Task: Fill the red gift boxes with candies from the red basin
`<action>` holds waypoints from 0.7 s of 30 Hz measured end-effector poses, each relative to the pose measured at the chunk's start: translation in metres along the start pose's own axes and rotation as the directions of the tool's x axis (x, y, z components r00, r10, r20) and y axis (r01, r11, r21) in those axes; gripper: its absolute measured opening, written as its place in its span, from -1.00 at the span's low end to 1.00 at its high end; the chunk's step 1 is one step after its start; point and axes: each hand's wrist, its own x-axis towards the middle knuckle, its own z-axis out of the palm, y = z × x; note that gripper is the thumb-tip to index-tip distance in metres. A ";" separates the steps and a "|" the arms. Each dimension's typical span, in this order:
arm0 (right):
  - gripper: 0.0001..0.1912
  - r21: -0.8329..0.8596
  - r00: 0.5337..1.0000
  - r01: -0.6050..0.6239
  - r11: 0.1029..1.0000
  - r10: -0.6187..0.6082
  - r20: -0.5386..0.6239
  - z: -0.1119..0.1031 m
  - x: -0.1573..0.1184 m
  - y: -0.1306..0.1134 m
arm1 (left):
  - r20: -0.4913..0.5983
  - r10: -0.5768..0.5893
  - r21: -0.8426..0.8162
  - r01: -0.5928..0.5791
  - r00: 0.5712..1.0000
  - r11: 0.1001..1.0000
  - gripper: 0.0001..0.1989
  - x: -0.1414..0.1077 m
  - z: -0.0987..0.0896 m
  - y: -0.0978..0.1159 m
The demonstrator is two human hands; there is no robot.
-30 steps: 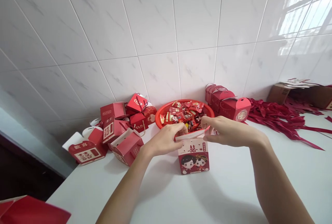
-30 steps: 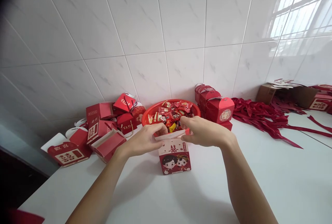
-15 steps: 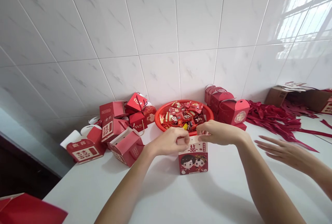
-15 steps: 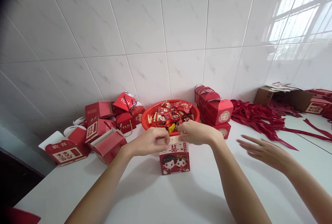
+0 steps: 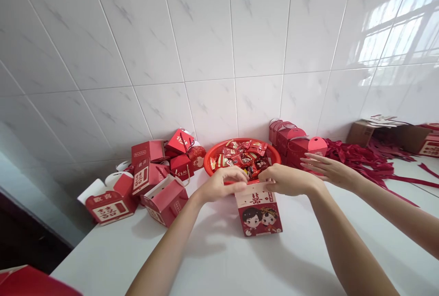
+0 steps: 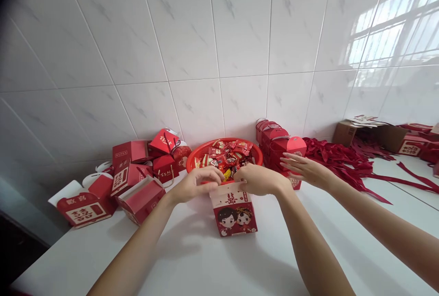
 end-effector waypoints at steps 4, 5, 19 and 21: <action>-0.73 0.080 0.959 0.113 0.990 -0.130 0.252 -0.005 0.018 -0.037 | -0.255 -0.062 0.008 0.066 0.965 0.998 -0.62 0.006 -0.004 -0.026; -0.73 0.084 0.956 0.106 0.991 -0.125 0.266 -0.010 0.016 -0.038 | -0.286 -0.072 0.034 0.085 0.956 0.996 -0.63 0.007 -0.004 -0.031; -0.71 0.151 0.983 0.042 0.988 -0.014 -0.181 -0.035 -0.001 -0.006 | -0.242 -0.130 0.598 0.253 0.962 0.761 -0.59 0.010 0.016 -0.047; -0.72 0.191 0.959 0.047 0.980 0.010 -0.284 -0.037 -0.004 -0.005 | -0.243 -0.146 0.634 0.271 0.959 0.724 -0.58 0.010 0.018 -0.047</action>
